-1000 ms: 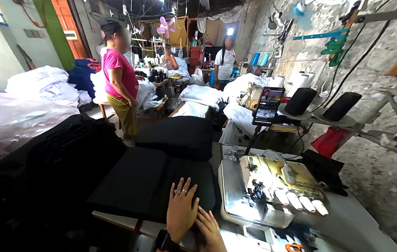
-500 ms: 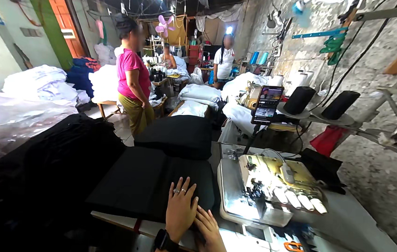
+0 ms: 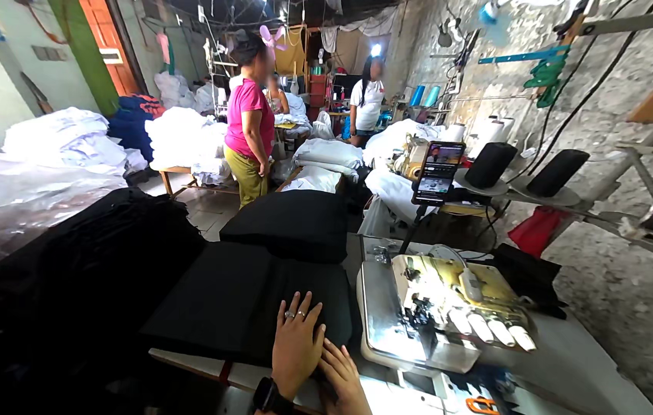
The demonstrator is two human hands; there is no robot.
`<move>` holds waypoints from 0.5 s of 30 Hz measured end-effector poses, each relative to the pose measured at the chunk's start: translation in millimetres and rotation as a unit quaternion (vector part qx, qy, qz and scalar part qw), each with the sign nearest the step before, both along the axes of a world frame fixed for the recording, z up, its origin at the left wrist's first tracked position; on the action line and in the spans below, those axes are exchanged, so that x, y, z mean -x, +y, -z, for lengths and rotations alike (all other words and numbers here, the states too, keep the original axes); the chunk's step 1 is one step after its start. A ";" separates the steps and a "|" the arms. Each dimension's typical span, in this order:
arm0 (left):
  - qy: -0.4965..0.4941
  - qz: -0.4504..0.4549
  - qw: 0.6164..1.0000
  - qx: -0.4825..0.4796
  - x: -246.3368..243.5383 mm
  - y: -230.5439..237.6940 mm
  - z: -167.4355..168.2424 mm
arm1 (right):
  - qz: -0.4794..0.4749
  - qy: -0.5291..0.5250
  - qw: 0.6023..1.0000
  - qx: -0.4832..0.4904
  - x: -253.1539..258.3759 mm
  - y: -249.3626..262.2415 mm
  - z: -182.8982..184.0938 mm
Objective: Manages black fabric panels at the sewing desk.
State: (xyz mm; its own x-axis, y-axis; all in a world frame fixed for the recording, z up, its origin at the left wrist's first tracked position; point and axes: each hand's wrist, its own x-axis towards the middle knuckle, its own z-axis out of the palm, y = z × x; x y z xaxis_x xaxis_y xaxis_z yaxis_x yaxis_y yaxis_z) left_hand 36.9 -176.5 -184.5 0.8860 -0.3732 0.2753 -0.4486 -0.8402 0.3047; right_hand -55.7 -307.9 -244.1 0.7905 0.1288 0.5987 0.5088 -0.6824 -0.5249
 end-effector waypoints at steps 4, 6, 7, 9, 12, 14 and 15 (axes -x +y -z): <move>-0.006 0.001 1.000 0.003 -0.1 -0.1 0.7 | -0.001 -0.001 1.000 0.003 -0.2 -0.2 0.0; -0.002 0.000 1.000 -0.001 0.2 -0.4 -0.4 | -0.001 -0.002 1.000 0.004 -0.1 -0.5 -0.3; 0.000 0.000 1.000 -0.003 0.2 -0.6 -0.9 | -0.001 -0.002 1.000 0.004 -0.1 -0.6 -0.6; 0.003 -0.001 1.000 -0.004 0.5 -0.6 -1.7 | -0.003 -0.002 1.000 0.003 0.3 -0.5 -1.3; -0.001 -0.001 1.000 -0.001 0.4 -0.8 -0.2 | -0.003 -0.002 1.000 0.002 0.3 -0.7 -0.7; -0.003 -0.001 1.000 0.000 0.1 -0.6 -0.5 | -0.001 -0.003 1.000 0.001 0.1 -0.3 -1.1; -0.003 0.000 1.000 0.000 0.0 -0.3 -0.6 | 0.000 -0.003 1.000 0.002 0.1 -0.3 -0.9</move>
State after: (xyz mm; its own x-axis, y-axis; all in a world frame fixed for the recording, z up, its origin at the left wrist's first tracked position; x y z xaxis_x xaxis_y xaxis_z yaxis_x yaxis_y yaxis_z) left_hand 36.9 -176.8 -184.0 0.8841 -0.3727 0.2818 -0.4505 -0.8400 0.3024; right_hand -55.8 -308.2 -243.2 0.7871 0.1314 0.6026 0.5122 -0.6836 -0.5200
